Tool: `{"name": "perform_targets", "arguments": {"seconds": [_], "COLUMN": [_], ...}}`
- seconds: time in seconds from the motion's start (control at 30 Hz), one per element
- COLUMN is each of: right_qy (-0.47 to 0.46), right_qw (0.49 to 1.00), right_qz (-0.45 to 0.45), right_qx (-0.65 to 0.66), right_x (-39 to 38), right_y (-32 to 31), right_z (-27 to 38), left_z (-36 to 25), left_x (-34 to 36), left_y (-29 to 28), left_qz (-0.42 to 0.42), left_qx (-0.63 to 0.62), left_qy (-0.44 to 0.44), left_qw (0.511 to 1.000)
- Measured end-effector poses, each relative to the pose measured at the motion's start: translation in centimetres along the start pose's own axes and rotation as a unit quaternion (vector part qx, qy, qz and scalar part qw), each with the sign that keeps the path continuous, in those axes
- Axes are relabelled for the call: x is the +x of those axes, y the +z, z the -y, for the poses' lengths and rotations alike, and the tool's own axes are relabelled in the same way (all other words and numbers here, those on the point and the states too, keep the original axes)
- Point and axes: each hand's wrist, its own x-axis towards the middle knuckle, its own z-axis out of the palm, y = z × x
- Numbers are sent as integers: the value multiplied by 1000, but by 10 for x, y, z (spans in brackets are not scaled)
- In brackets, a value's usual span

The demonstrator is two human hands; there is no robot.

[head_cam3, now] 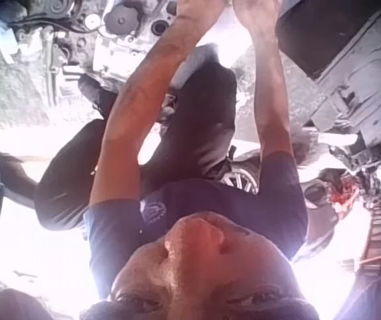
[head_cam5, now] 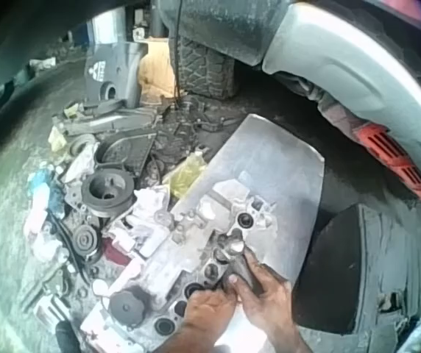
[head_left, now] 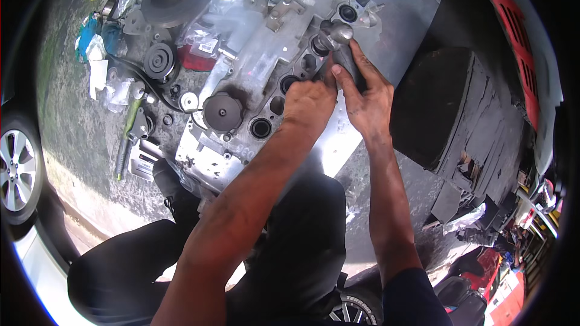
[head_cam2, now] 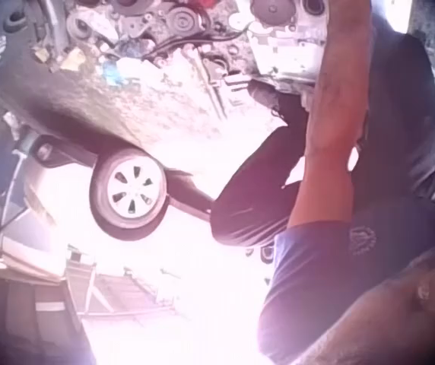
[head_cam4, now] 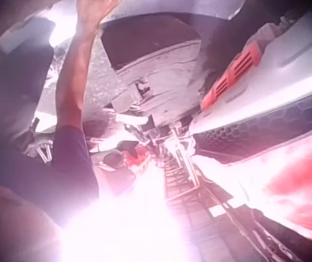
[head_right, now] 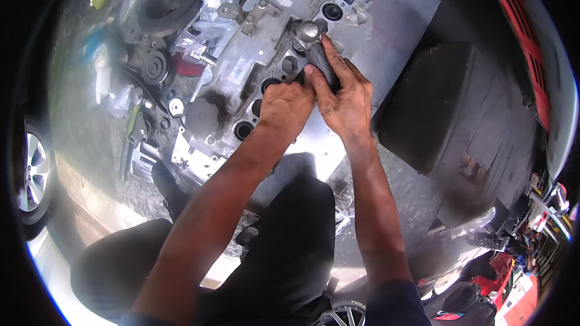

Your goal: Insert seals and components into an engine cylinder head using a hammer and hands.

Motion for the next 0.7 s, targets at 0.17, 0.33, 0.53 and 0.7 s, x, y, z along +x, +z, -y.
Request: {"name": "perform_targets", "arguments": {"seconds": [0.17,0.33,0.53,0.7], "right_qy": [14,12,26,99], "right_qw": [990,1000,998,992], "right_qz": [-92,5,-42,-36], "right_qx": [106,-2,42,63], "right_x": [-17,2,-6,-12], "right_y": [1,4,4,3], "right_z": [1,-1,-2,2], "left_z": [-8,-1,-5,-1], "left_x": [-12,-11,-5,-10], "left_y": [-13,-3,-8,-4], "left_qz": [15,-38,-11,-45], "left_qx": [-30,-14,-24,-37], "left_qy": [5,19,17,-13], "left_qw": [999,999,1000,998]}}
